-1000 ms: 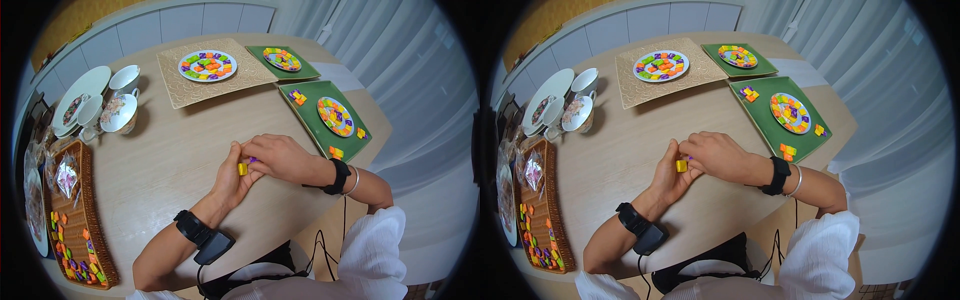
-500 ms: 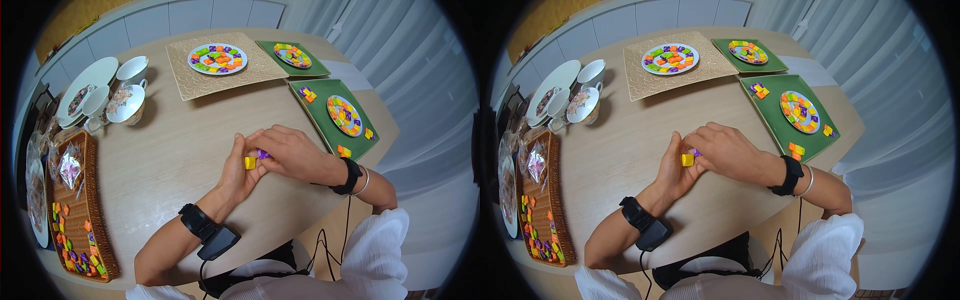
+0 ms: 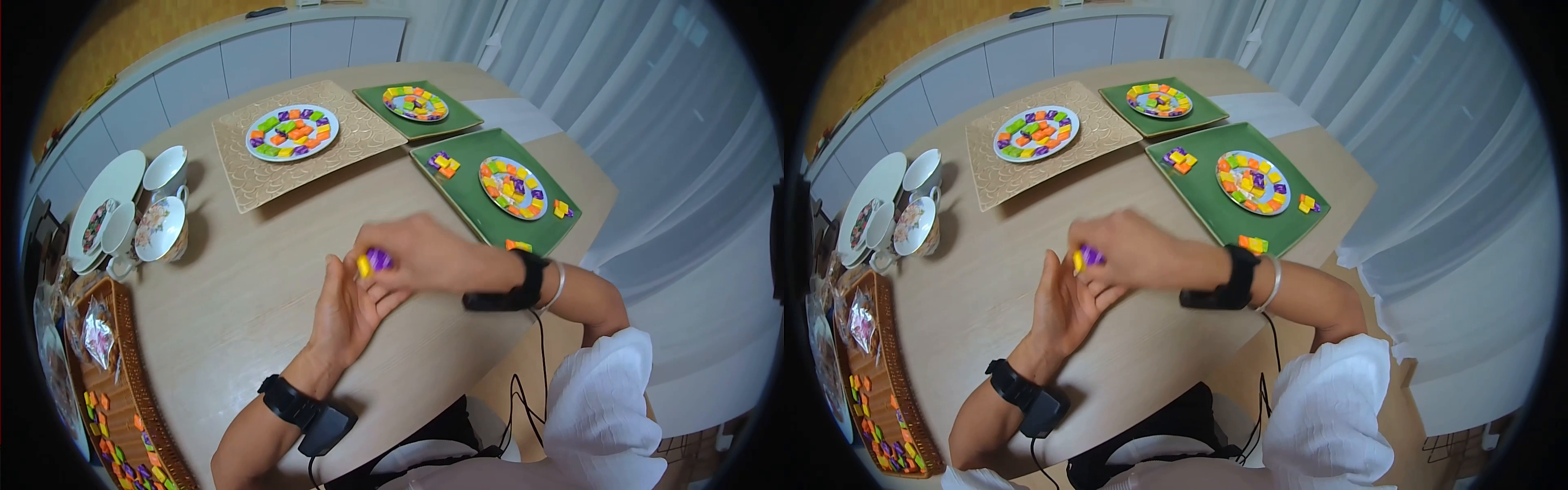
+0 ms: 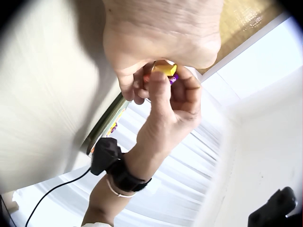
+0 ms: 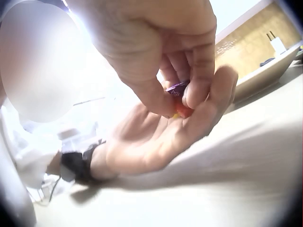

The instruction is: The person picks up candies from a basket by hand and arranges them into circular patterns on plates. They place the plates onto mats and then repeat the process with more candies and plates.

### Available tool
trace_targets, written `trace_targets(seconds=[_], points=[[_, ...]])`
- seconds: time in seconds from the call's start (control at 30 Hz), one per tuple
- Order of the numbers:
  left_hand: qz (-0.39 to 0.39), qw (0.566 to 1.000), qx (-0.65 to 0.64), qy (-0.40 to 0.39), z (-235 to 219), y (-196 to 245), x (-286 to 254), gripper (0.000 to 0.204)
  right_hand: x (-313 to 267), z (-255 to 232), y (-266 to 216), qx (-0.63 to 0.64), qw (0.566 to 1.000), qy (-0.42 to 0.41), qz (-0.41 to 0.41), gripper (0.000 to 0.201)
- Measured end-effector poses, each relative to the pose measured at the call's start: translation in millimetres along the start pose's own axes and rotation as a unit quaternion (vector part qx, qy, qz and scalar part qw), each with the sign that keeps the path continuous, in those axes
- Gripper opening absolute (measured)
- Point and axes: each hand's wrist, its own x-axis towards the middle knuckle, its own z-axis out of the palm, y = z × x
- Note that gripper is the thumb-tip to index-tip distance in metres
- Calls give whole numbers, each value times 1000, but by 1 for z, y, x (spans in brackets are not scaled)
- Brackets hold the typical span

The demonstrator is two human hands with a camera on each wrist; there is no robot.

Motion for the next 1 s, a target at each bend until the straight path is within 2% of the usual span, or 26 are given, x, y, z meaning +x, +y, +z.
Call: trace_targets(seconds=[0.03,0.1,0.17,0.23,0.3,0.37,0.47,0.57,0.7,0.8,0.87,1.0], points=[[-14,999,33,-8,1,1,-2,63,0,-23,3,12,999,7,48,27],[-36,997,69,-20,0,1,-3,62,4,-60,47,-68,988,136,33,23],[-52,995,82,-31,-4,2,-2,59,1,-107,91,-149,965,172,127,22],[-58,994,82,-39,-6,2,-1,57,-12,-143,155,-267,928,201,162,21],[-62,994,84,-37,-6,2,-1,55,-28,-162,201,-337,886,176,265,23],[-66,993,92,-25,-5,3,-2,54,-42,-166,235,-355,862,164,323,22],[-72,994,78,-24,-9,4,-1,53,-52,-160,266,-319,860,113,382,21],[-73,994,81,15,-5,5,-1,52,-48,-154,284,-334,856,99,382,21],[-74,994,72,27,-7,6,-1,51,-37,-151,311,-383,842,85,372,23],[-71,996,57,22,-10,6,-1,51,-33,-147,327,-376,851,57,363,23],[-69,997,29,-1,-14,5,-1,51,-31,-149,329,-352,862,68,359,26],[-70,996,45,17,-12,6,-2,51,-34,-161,327,-325,861,89,381,33]])
